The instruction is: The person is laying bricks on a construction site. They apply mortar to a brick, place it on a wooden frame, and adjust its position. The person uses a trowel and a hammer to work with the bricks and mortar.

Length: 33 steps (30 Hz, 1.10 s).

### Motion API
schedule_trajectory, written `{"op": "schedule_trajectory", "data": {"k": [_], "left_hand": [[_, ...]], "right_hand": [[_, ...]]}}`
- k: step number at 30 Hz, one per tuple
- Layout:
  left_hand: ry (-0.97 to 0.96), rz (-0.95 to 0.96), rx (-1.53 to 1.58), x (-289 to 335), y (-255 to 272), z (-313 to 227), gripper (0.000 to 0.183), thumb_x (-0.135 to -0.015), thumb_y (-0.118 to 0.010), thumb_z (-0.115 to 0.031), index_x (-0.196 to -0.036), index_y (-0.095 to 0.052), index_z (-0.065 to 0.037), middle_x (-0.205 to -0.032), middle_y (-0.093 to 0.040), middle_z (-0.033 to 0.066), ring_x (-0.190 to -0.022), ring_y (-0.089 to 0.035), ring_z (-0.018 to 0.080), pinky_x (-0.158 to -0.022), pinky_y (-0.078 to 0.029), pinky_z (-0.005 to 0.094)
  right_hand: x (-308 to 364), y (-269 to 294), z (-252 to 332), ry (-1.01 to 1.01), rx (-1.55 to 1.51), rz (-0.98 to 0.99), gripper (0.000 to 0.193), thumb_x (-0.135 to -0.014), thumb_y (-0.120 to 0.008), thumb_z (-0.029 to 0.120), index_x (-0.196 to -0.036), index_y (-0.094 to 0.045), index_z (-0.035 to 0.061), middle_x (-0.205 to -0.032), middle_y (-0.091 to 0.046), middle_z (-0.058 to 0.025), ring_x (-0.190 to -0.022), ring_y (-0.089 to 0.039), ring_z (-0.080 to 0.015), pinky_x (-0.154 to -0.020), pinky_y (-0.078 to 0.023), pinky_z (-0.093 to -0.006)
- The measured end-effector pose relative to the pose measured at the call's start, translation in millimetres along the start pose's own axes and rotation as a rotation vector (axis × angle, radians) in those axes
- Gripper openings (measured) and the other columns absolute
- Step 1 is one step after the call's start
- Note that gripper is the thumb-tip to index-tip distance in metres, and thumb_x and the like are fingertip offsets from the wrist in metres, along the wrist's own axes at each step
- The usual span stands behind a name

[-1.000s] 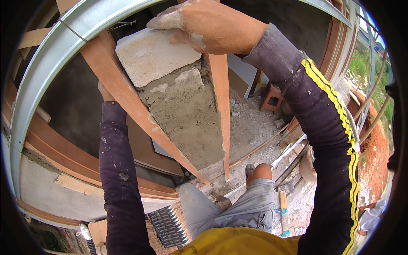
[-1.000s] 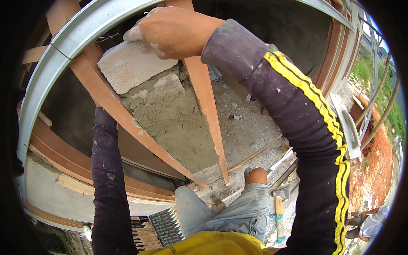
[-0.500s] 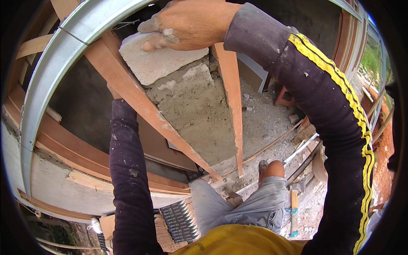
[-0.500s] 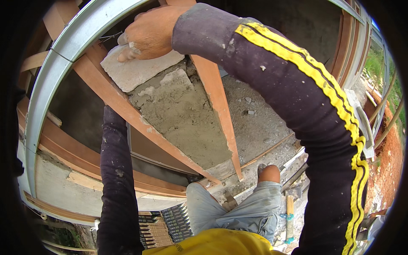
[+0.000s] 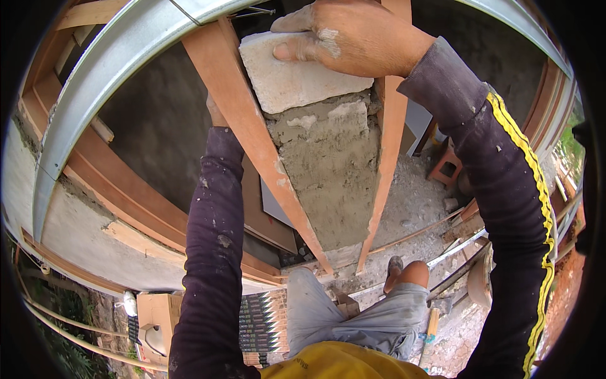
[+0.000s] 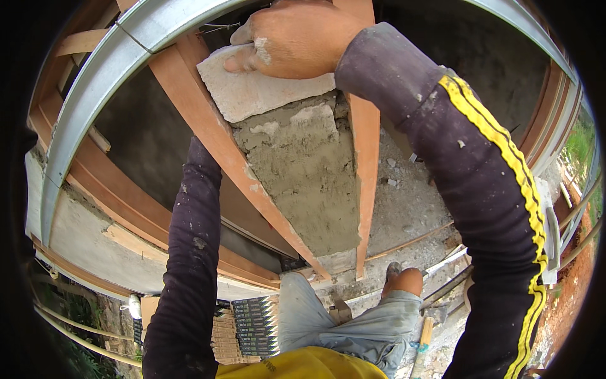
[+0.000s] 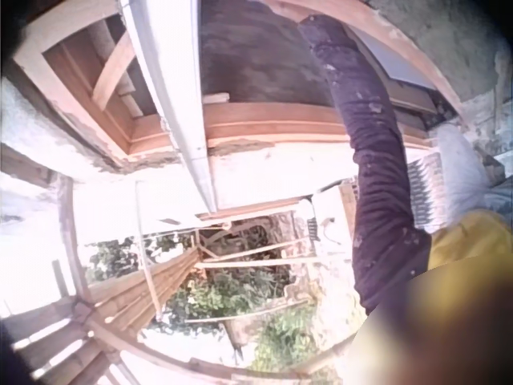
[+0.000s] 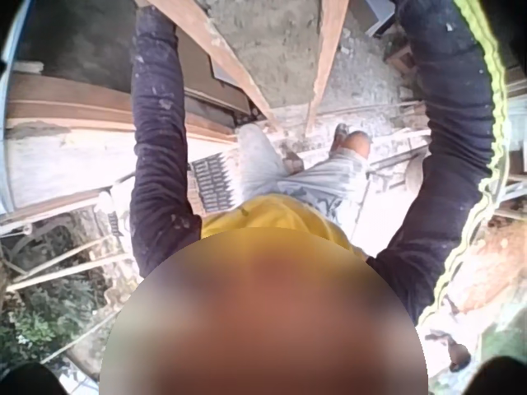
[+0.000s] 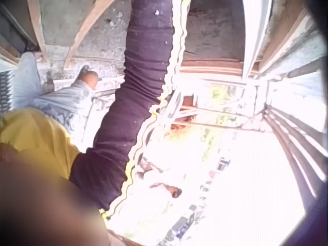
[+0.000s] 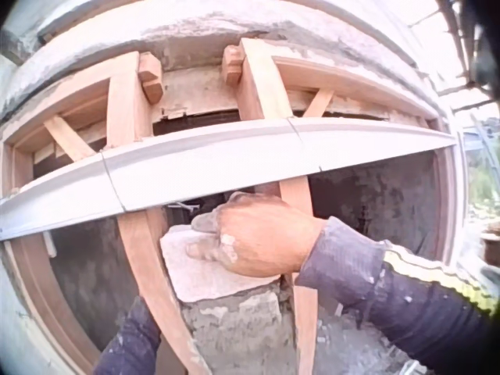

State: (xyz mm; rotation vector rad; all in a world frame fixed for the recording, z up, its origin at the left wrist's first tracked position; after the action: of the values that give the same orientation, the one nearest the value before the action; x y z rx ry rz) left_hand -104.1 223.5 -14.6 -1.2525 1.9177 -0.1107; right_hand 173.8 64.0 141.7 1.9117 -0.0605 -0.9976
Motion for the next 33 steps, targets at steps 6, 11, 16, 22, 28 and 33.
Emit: {"op": "schedule_trajectory", "data": {"k": [6, 11, 16, 22, 28, 33], "left_hand": [[0.002, 0.004, -0.015, 0, 0, -3, 0.055, -0.107, -0.055, -0.048, -0.141, -0.061, -0.005, -0.128, -0.072, 0.0118, -0.108, -0.073, 0.0262, -0.092, -0.062, 0.0391], [-0.001, -0.005, -0.015, 3, 3, -2, 0.055, -0.107, -0.055, -0.048, -0.141, -0.061, -0.005, -0.127, -0.073, 0.0118, -0.108, -0.073, 0.0264, -0.091, -0.062, 0.0392], [-0.002, -0.004, -0.013, 1, 3, 0, 0.055, -0.107, -0.055, -0.048, -0.140, -0.061, -0.005, -0.127, -0.073, 0.0119, -0.107, -0.073, 0.0266, -0.091, -0.062, 0.0393], [-0.002, -0.001, -0.014, 2, 0, -1, 0.055, -0.106, -0.055, -0.048, -0.140, -0.061, -0.005, -0.126, -0.073, 0.0120, -0.107, -0.073, 0.0269, -0.091, -0.062, 0.0395], [-0.003, -0.001, -0.019, 3, -4, -1, 0.055, -0.106, -0.055, -0.048, -0.139, -0.062, -0.005, -0.126, -0.073, 0.0122, -0.107, -0.073, 0.0271, -0.091, -0.062, 0.0397], [-0.001, -0.003, -0.018, 5, -7, 0, 0.054, -0.106, -0.055, -0.048, -0.139, -0.062, -0.005, -0.125, -0.073, 0.0122, -0.106, -0.073, 0.0273, -0.091, -0.062, 0.0398]], "right_hand": [[9, 9, 5, 0.028, 0.003, 0.001, 0.053, -0.106, -0.057, 0.045, -0.128, -0.073, -0.0006, -0.112, -0.074, -0.0320, -0.106, -0.069, -0.0501, -0.101, -0.052, -0.0540], [-3, -2, -4, -0.030, -0.013, 0.045, 0.058, -0.105, -0.059, 0.046, -0.129, -0.073, -0.0054, -0.116, -0.072, -0.0352, -0.110, -0.070, -0.0494, -0.102, -0.052, -0.0511], [-5, -6, -11, -0.025, -0.102, 0.044, 0.059, -0.105, -0.059, 0.046, -0.127, -0.073, -0.0069, -0.114, -0.072, -0.0357, -0.110, -0.070, -0.0505, -0.102, -0.052, -0.0508], [-2, -7, -5, 0.062, 0.012, -0.023, 0.053, -0.106, -0.059, 0.043, -0.120, -0.072, -0.0065, -0.104, -0.074, -0.0336, -0.103, -0.070, -0.0509, -0.094, -0.054, -0.0554], [-1, -9, 2, 0.078, 0.006, -0.029, 0.043, -0.106, -0.059, 0.039, -0.107, -0.070, -0.0033, -0.096, -0.074, -0.0307, -0.094, -0.070, -0.0517, -0.088, -0.054, -0.0578], [-1, -11, -2, 0.063, 0.035, -0.011, 0.046, -0.106, -0.060, 0.040, -0.109, -0.069, -0.0049, -0.097, -0.073, -0.0310, -0.092, -0.070, -0.0522, -0.087, -0.054, -0.0567]]}}
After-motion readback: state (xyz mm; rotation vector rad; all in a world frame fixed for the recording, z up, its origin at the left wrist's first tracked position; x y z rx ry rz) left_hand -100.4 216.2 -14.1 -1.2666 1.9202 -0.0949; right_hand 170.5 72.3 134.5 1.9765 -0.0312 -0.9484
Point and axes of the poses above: each hand's wrist, its own x-axis away from the middle knuckle, its own y-axis out of the back of the hand, z = x × y, the point moved 2 cm from there along -x, towards the middle knuckle
